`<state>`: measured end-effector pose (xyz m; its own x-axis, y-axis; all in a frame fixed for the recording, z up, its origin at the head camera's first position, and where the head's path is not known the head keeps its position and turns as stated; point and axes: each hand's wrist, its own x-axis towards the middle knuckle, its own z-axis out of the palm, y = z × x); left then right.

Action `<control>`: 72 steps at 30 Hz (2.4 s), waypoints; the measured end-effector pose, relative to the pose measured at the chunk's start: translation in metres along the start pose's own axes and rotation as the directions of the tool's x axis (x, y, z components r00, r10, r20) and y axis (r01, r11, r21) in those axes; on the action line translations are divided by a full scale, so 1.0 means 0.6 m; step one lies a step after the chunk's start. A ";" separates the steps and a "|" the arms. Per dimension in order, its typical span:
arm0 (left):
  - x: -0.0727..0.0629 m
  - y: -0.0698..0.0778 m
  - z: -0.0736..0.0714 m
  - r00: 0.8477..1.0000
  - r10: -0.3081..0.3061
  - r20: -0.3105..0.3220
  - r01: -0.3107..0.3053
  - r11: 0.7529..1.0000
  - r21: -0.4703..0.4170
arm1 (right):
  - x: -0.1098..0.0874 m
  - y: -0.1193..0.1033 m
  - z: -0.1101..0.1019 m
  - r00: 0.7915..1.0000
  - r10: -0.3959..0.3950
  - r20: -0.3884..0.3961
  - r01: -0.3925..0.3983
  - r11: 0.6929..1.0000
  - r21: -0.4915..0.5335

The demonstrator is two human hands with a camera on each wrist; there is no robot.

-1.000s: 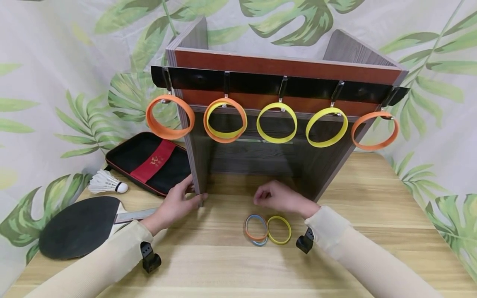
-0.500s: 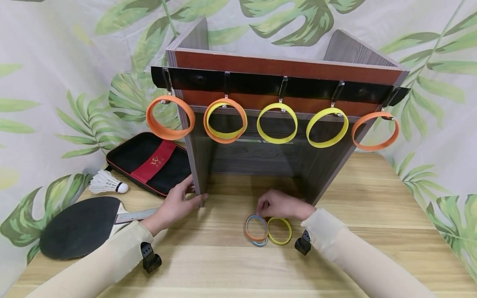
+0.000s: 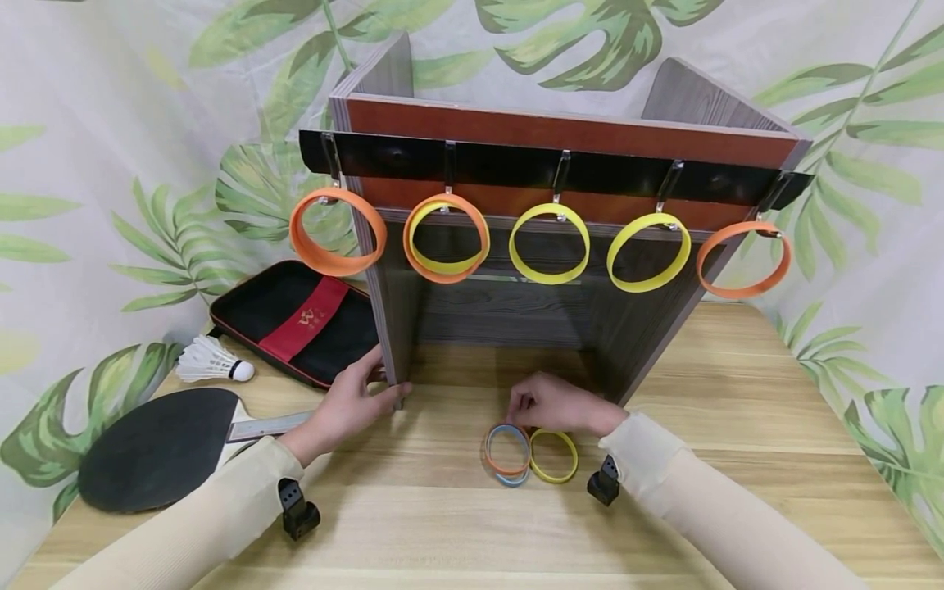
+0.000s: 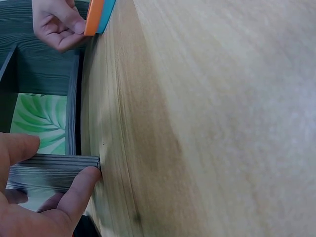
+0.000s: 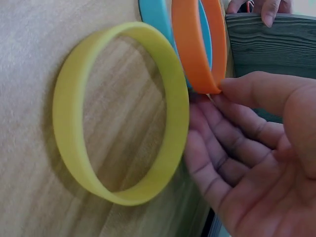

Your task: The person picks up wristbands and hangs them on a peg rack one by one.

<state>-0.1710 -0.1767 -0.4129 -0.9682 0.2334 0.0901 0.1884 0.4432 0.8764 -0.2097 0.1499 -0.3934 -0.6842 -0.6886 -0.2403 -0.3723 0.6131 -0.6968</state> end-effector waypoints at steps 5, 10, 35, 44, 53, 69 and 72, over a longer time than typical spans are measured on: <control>0.000 -0.001 0.000 1.000 0.001 -0.001 -0.001 1.000 0.003 | -0.001 0.000 -0.006 1.000 0.010 0.007 -0.010 0.996 0.085; 0.000 0.000 0.000 1.000 -0.001 -0.001 0.001 1.000 0.009 | -0.001 0.003 -0.009 0.999 0.019 0.031 -0.025 0.981 0.193; -0.001 0.006 0.002 1.000 0.001 -0.004 -0.001 1.000 0.011 | -0.044 -0.039 -0.050 0.989 -0.077 0.128 0.025 0.929 0.369; -0.003 0.008 0.002 1.000 -0.004 -0.008 0.004 1.000 0.012 | -0.077 -0.115 -0.061 0.964 -0.262 -0.043 0.251 0.848 0.466; -0.002 0.005 0.003 1.000 -0.012 -0.005 0.012 1.000 -0.006 | -0.125 -0.190 -0.093 0.866 -0.370 -0.337 0.496 0.726 0.476; -0.001 -0.002 0.003 1.000 0.017 -0.012 -0.017 1.000 0.004 | -0.141 -0.248 -0.109 0.603 -0.195 -0.773 0.691 0.613 0.384; -0.001 -0.002 0.002 1.000 0.009 -0.005 -0.009 1.000 0.003 | -0.138 -0.251 -0.110 0.593 -0.150 -0.791 0.688 0.604 0.402</control>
<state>-0.1703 -0.1763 -0.4148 -0.9673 0.2331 0.1003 0.1976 0.4441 0.8739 -0.1381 0.1400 -0.2239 -0.8462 -0.1938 0.4963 -0.4436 -0.2595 -0.8578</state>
